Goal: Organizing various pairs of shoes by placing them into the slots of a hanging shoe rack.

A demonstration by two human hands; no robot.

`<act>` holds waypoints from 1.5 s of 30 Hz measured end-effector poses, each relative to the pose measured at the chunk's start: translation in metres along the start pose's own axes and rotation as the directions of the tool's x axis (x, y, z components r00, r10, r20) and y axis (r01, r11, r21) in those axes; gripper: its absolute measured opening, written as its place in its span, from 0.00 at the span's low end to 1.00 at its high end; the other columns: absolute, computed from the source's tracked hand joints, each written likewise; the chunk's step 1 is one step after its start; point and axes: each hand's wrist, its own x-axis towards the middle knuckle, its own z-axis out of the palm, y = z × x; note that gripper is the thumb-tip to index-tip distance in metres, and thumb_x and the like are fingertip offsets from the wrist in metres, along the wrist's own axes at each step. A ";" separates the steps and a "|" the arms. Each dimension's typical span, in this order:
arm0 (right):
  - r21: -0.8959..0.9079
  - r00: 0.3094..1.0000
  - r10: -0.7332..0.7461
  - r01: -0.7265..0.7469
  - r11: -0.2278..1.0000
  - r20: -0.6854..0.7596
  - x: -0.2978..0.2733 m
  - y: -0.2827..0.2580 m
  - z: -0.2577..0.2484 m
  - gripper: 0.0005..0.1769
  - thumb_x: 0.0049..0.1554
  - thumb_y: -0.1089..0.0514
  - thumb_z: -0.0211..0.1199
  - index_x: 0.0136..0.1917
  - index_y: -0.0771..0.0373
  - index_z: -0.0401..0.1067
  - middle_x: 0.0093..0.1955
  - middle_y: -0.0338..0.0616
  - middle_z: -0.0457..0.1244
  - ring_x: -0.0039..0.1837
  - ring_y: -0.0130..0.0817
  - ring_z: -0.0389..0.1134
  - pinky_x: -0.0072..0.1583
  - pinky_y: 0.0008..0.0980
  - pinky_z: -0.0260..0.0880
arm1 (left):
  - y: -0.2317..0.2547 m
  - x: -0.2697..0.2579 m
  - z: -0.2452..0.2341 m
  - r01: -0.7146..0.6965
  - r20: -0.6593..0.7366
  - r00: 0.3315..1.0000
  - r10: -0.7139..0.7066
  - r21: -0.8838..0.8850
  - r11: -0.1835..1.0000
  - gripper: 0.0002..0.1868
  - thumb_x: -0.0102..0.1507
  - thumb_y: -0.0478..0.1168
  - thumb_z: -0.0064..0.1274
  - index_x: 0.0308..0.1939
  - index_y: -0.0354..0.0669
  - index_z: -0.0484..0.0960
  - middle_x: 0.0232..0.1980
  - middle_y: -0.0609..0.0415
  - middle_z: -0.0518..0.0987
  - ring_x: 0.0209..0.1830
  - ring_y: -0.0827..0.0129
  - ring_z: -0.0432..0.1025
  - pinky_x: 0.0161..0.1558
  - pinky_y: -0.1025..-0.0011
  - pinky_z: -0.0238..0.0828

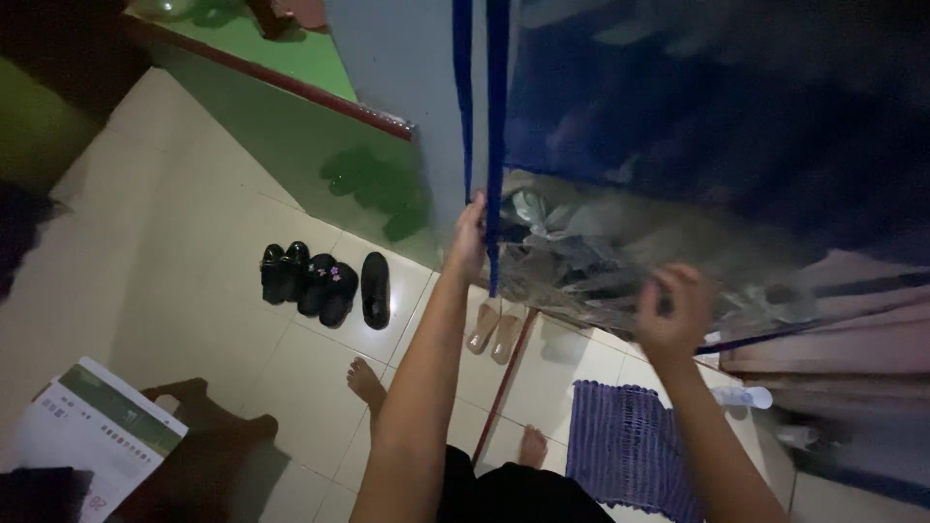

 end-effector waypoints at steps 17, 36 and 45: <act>0.874 0.379 0.915 -0.480 0.067 0.138 -0.072 0.194 -0.088 0.28 0.71 0.43 0.49 0.74 0.64 0.64 0.68 0.50 0.63 0.66 0.47 0.64 0.65 0.45 0.67 | 0.012 0.018 -0.011 -0.108 0.062 0.992 0.114 -0.087 0.990 0.18 0.70 0.55 0.47 0.51 0.46 0.77 0.38 0.58 0.78 0.35 0.69 0.75 0.37 0.66 0.77; 0.811 0.488 0.739 -0.569 -0.134 0.464 -0.058 0.229 -0.043 0.12 0.66 0.59 0.54 0.61 0.63 0.70 0.57 0.48 0.68 0.55 0.36 0.73 0.56 0.32 0.77 | 0.046 0.065 -0.038 0.040 -0.030 0.999 -0.035 0.184 0.982 0.14 0.68 0.40 0.49 0.53 0.35 0.83 0.41 0.54 0.82 0.37 0.66 0.77 0.36 0.67 0.72; 0.836 0.454 0.823 -0.546 -0.046 0.341 -0.020 0.167 -0.051 0.16 0.66 0.58 0.56 0.63 0.70 0.69 0.58 0.49 0.68 0.58 0.41 0.72 0.58 0.35 0.77 | 0.087 0.008 0.004 0.035 -0.094 0.995 -0.024 0.120 0.992 0.08 0.64 0.41 0.56 0.45 0.44 0.84 0.35 0.62 0.79 0.30 0.74 0.72 0.29 0.69 0.65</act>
